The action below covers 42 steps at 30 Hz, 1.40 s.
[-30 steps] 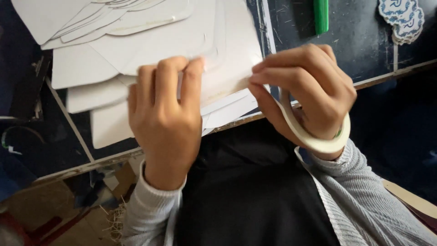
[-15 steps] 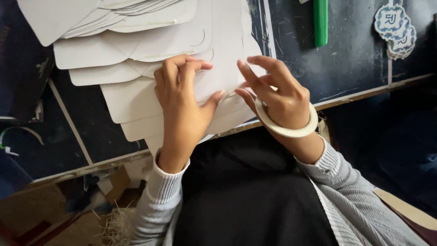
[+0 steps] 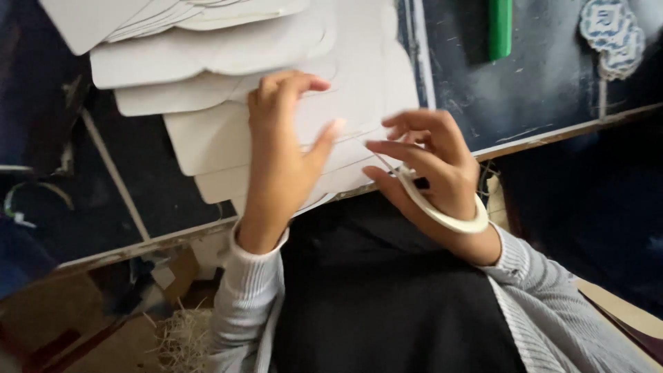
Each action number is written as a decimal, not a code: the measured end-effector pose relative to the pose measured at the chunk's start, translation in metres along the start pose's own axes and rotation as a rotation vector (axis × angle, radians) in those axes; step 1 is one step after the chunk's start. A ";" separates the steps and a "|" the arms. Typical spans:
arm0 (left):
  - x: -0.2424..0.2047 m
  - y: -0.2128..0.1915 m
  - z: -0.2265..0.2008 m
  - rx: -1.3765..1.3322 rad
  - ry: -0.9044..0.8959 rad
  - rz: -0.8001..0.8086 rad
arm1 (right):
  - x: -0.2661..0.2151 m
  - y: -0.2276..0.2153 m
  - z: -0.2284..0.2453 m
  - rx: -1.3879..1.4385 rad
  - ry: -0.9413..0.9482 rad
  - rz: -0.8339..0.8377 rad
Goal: The person holds a stack of white paper sheets and applies strips of clear adhesive tape to the edges of each sheet. They tear the tape by hand and press it down to secure the papers together.
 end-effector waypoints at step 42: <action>-0.026 0.014 -0.022 0.425 -0.047 -0.028 | 0.006 -0.005 -0.028 -0.192 0.057 0.063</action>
Point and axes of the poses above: each hand's wrist, its own x-axis towards the middle knuckle, its own y-axis out of the palm, z = x × y, the point moved 2 cm from there along x, towards the middle knuckle, and after that the axes turned 8 degrees about x, right-handed, at the moved point
